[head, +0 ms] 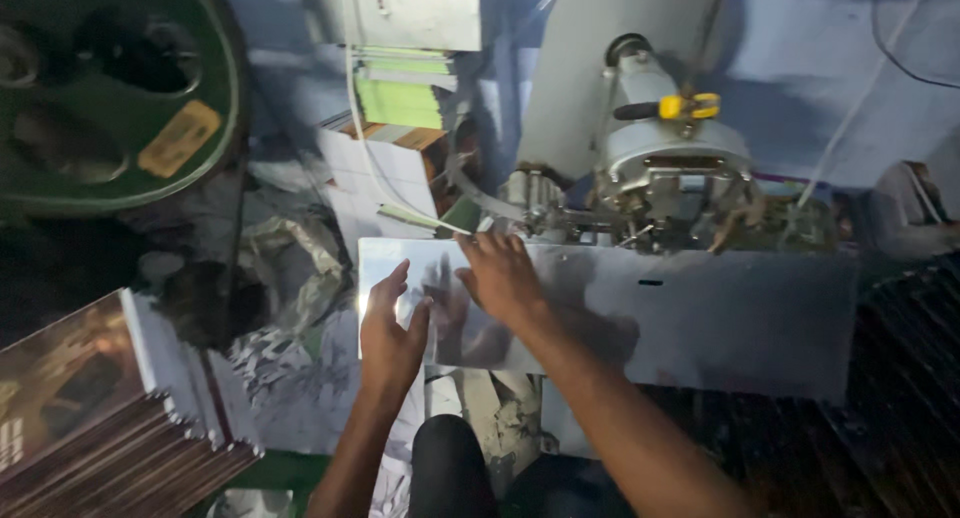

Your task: The person repeatedly picks up a printed booklet, places it into a binding machine, and secures the spine with metal staples. The person then removes the finished booklet and sets it aside before repeating the process with the next item.

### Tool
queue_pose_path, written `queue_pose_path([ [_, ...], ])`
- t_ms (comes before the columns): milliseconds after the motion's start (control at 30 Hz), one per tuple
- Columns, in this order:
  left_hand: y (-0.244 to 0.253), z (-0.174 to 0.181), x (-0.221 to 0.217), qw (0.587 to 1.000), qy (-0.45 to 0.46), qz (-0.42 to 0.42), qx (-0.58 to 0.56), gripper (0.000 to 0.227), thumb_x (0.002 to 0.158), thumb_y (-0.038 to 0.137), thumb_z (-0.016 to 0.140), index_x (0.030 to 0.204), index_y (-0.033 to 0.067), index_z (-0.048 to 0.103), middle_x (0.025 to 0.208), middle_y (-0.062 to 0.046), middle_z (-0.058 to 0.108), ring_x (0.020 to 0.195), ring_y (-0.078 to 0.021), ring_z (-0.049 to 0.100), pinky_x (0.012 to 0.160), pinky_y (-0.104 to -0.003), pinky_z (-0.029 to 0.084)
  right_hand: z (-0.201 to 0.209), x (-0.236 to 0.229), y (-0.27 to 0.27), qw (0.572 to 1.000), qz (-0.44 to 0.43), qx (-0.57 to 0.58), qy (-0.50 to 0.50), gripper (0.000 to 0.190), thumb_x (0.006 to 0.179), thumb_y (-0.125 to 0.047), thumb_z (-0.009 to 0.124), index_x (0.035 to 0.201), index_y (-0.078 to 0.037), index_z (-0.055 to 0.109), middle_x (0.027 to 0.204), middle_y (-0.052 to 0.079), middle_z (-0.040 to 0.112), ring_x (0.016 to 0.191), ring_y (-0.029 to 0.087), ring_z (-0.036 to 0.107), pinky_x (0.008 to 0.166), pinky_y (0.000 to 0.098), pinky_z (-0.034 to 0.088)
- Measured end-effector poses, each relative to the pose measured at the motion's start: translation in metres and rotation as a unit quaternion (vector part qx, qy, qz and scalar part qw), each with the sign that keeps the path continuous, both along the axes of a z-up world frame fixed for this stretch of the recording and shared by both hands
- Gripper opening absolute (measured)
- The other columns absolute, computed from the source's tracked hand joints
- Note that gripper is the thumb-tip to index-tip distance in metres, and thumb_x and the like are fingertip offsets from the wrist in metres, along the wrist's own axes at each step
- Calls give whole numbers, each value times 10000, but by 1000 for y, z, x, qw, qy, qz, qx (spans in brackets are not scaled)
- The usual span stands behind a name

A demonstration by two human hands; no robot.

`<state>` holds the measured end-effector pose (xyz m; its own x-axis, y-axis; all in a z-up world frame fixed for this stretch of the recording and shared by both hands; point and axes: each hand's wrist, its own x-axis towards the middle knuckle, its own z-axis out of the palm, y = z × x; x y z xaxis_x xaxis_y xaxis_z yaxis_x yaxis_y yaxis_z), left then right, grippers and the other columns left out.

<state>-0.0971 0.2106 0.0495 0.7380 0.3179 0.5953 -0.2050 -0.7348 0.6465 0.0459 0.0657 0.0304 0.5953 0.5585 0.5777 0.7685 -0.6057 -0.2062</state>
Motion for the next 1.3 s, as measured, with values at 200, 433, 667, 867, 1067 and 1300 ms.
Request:
queue_pose_path([
  [200, 42, -6, -31, 993, -56, 59, 83, 533, 868, 107, 737, 1372, 32, 582, 1270, -226, 672, 1188, -409, 622, 1005, -471, 494, 0, -3, 6, 999, -13, 34, -10, 529, 850, -306, 772, 1310, -91, 625, 1151, 167, 662, 1124, 352, 602, 1042, 527, 407],
  [433, 87, -16, -74, 986, -25, 141, 82, 513, 859, 118, 728, 1340, 14, 584, 1270, -248, 650, 1184, -436, 606, 1010, -480, 484, -4, 1, 7, 999, -16, 29, -37, 503, 851, -332, 756, 1284, -106, 636, 1113, 153, 670, 1100, 358, 607, 1000, 526, 414],
  [667, 142, -25, -110, 960, 5, 246, 134, 578, 824, 131, 765, 1375, 74, 597, 1295, -223, 639, 1211, -429, 598, 1038, -493, 477, -3, 1, 6, 1000, -15, 13, -22, 492, 883, -342, 740, 1304, -113, 631, 1113, 148, 663, 1096, 364, 598, 985, 511, 421],
  [867, 190, -27, -140, 900, 90, 367, 217, 758, 829, 286, 783, 1513, 94, 519, 1484, -221, 503, 1441, -428, 422, 1173, -609, 296, -8, 3, 4, 998, -2, 32, -50, 498, 884, -343, 739, 1312, -112, 629, 1153, 146, 664, 1123, 369, 595, 1017, 505, 416],
  [1067, 254, -41, -160, 881, 149, 402, 198, 943, 796, 547, 734, 1549, 58, 445, 1604, -273, 363, 1519, -455, 269, 1153, -682, 160, -6, 1, 4, 998, 4, 31, -48, 517, 886, -335, 736, 1334, -100, 626, 1194, 155, 663, 1144, 368, 590, 1028, 500, 412],
  [1300, 312, -78, -168, 858, 190, 391, 273, 834, 895, 623, 664, 1501, 63, 544, 1602, -211, 463, 1511, -385, 374, 1194, -653, 218, -11, 3, 5, 997, -5, 38, -65, 526, 872, -345, 747, 1327, -102, 640, 1189, 145, 667, 1162, 360, 587, 1064, 502, 399],
])
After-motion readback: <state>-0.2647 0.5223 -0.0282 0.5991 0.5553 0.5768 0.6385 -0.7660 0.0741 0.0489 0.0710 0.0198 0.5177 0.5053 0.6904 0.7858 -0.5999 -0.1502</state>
